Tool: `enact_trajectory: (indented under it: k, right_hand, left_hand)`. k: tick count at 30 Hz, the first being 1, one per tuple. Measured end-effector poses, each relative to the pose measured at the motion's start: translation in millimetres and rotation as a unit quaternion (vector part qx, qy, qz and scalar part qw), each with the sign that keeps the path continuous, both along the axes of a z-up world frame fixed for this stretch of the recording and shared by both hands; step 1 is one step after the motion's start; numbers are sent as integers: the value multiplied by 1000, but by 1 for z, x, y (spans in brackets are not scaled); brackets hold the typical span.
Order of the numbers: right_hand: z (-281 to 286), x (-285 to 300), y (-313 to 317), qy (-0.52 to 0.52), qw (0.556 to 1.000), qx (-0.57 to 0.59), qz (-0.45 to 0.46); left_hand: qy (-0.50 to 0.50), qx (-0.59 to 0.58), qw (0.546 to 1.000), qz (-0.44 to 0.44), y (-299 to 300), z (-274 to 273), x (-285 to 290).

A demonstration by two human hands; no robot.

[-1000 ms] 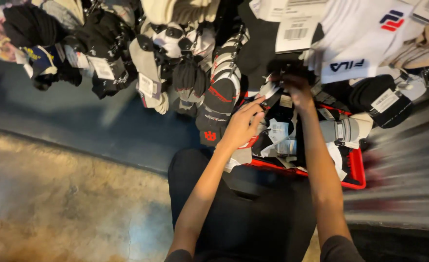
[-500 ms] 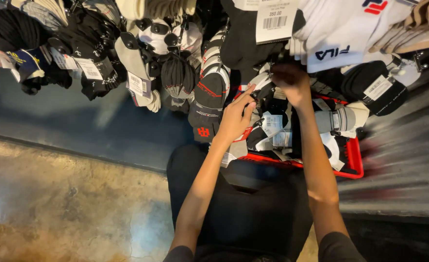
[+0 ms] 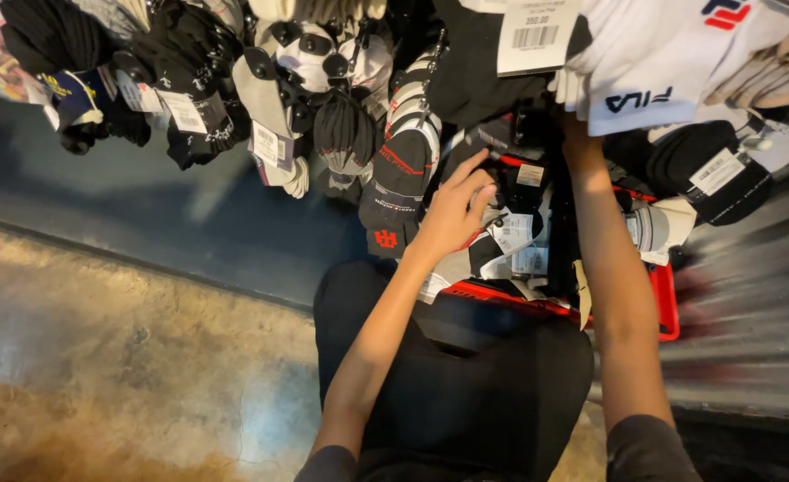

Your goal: The person is sitting on the floor, sorting through various brands of socks and placing selected pairs into a red basket.

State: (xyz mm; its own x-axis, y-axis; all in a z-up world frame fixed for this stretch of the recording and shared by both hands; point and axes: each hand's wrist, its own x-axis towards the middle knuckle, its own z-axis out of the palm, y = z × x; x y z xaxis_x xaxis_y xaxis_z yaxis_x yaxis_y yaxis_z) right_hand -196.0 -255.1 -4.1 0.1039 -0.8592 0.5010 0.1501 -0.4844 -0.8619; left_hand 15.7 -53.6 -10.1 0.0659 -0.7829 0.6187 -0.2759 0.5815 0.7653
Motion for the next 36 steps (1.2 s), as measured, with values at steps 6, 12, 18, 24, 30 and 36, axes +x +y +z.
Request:
enact_trajectory:
  k: [6,12,18,24,30,36]
  right_hand:
    - [5,28,12,70,997,-12,-26]
    - [8,48,28,133,989,-30,-55]
    - [8,44,25,197,974,-54,-100]
    - [-8,37,24,248,956,-62,-146]
    - [-5,11,27,303,927,-76,-210]
    - [-3,18,121,117,990,7,81]
  left_hand:
    - [9,18,1000,-23,5,-5,5]
    - [-5,-1,1000,-25,8,-7,13]
    - [-5,19,998,-61,3,-1,9]
    - [25,17,997,-73,-7,-5,-1]
    - [70,28,997,-20,-24,4,-11]
    - [91,0,996,24,-37,6,-18]
